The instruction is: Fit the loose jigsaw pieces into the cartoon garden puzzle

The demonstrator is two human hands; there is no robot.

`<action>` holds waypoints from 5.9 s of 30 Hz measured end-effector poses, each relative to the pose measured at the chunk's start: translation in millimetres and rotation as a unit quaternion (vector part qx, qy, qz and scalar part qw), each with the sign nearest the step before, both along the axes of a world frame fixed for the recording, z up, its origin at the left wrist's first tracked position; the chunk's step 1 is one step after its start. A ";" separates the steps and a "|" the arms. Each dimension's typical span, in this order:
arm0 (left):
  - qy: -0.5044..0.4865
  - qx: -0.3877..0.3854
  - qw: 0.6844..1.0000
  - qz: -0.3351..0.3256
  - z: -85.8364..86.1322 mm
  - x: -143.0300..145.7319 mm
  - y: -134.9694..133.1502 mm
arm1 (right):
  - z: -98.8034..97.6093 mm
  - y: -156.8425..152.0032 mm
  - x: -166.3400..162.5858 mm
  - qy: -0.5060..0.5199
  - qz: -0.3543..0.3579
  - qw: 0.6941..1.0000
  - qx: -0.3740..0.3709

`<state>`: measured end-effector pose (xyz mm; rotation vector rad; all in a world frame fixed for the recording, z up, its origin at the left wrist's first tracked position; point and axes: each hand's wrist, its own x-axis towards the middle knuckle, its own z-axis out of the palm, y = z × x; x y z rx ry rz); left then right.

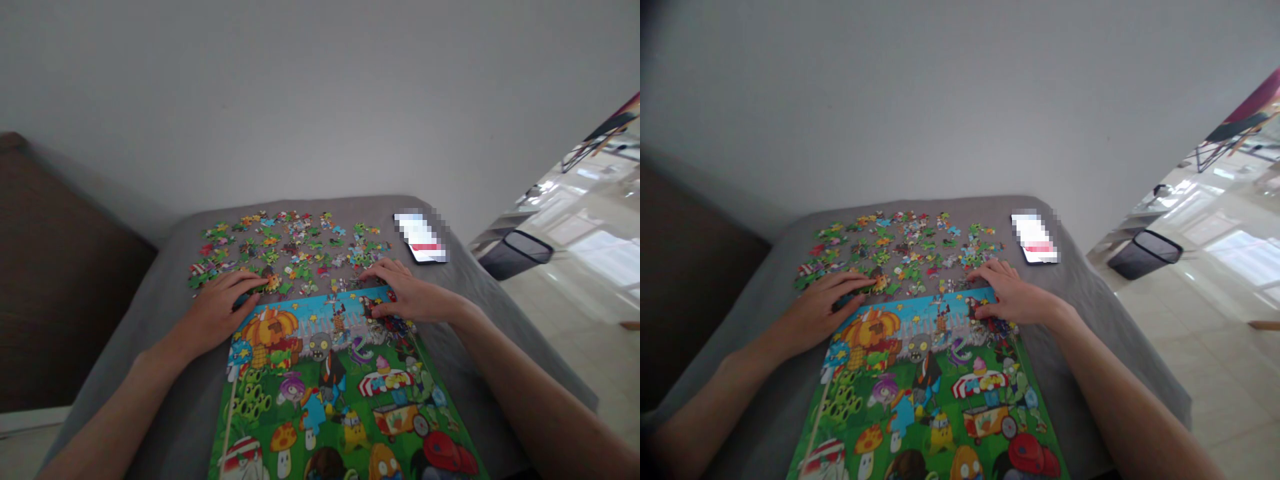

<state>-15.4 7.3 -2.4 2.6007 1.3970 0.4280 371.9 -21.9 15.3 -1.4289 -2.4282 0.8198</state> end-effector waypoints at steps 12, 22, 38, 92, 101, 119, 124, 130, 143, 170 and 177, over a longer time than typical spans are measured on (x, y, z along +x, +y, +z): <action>-0.001 -0.001 1.000 -0.002 0.4 -0.1 0.2 | -2.3 1.1 3.3 0.004 0.009 1.000 -0.003; 0.007 -0.001 1.000 -0.006 -0.6 -1.0 0.1 | -2.8 0.9 2.5 0.009 0.009 1.000 0.000; 0.010 0.004 1.000 -0.010 -3.0 -2.4 0.7 | -7.6 7.6 5.4 0.015 -0.015 0.995 0.100; 0.000 0.011 1.000 -0.011 -5.6 -3.3 3.6 | -26.7 25.1 8.4 -0.028 -0.060 0.982 0.178; -0.004 0.010 1.000 -0.006 -10.3 -6.5 4.9 | -25.2 23.7 5.5 -0.021 -0.049 0.980 0.193; -0.047 0.024 0.998 0.014 4.6 -0.6 -3.5 | -43.5 23.9 4.9 -0.031 -0.083 0.965 0.246; -0.063 0.042 0.996 0.051 4.7 -8.3 -0.3 | -50.2 24.8 3.8 -0.023 -0.078 0.963 0.256; -0.062 0.067 0.990 0.112 19.1 -28.0 32.0 | -53.8 26.6 2.6 -0.010 -0.080 0.963 0.258; 0.089 -0.064 0.985 0.131 10.9 -30.6 89.5 | -57.5 27.6 4.0 -0.024 -0.069 0.962 0.264; 0.096 -0.072 0.991 0.066 17.2 -41.1 115.2 | -60.3 27.3 16.0 -0.008 -0.048 0.967 0.249; 0.086 -0.076 0.990 0.082 15.5 -37.1 111.8 | -68.4 29.8 21.2 -0.006 -0.045 0.962 0.268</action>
